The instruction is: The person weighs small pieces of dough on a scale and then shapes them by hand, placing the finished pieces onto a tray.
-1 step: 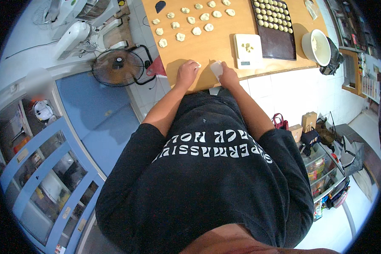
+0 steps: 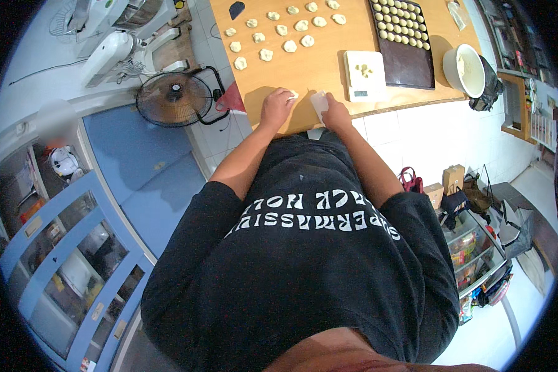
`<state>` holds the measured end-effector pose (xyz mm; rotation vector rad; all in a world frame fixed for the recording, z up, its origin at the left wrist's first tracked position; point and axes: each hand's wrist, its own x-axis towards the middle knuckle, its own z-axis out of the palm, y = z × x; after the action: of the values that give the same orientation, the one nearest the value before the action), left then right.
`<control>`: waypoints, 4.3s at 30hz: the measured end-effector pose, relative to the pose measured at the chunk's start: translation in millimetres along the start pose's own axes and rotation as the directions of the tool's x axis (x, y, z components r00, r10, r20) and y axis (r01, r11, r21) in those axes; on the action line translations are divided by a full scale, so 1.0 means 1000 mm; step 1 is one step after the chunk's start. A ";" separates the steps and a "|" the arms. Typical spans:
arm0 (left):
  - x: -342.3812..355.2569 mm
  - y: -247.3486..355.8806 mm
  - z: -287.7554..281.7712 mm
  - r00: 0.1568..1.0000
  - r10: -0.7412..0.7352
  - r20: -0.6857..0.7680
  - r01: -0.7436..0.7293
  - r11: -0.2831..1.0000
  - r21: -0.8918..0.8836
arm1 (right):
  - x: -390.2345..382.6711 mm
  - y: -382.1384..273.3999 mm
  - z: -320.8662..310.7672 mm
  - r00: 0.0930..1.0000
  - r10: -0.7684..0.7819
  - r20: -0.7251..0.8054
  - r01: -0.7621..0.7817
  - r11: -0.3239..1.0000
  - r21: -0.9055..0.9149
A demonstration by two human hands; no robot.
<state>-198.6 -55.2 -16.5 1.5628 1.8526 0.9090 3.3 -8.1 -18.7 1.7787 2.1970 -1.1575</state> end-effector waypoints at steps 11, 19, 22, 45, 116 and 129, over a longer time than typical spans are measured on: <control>-0.004 -0.022 0.011 0.996 0.013 0.085 -0.021 0.995 0.095 | -0.018 -0.030 -0.003 0.986 -0.110 -0.125 0.124 0.986 0.111; 0.002 -0.020 0.004 0.986 0.090 0.143 -0.120 0.970 0.213 | -0.001 -0.051 0.018 0.987 -0.115 -0.110 0.120 0.992 0.039; 0.000 -0.021 0.006 0.988 0.140 0.070 -0.150 0.974 0.168 | 0.003 -0.052 0.023 0.989 -0.104 -0.107 0.102 0.995 -0.019; -0.017 -0.021 -0.008 0.983 -0.145 0.109 0.117 0.967 0.225 | -0.021 -0.035 0.021 0.998 0.014 -0.062 -0.014 1.000 -0.004; 0.032 0.204 0.127 0.857 -0.427 -0.289 0.302 0.870 -0.390 | 0.094 0.129 -0.199 0.908 -0.420 -0.016 0.414 0.888 0.201; 0.019 0.187 0.116 0.804 -0.550 -0.226 0.461 0.816 -0.349 | 0.097 0.187 -0.201 0.991 -0.111 -0.079 0.134 0.881 0.454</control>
<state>1.9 -1.7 57.7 0.7056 2.1033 1.1393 211.1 195.9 -17.1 1.8573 2.2252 -1.8096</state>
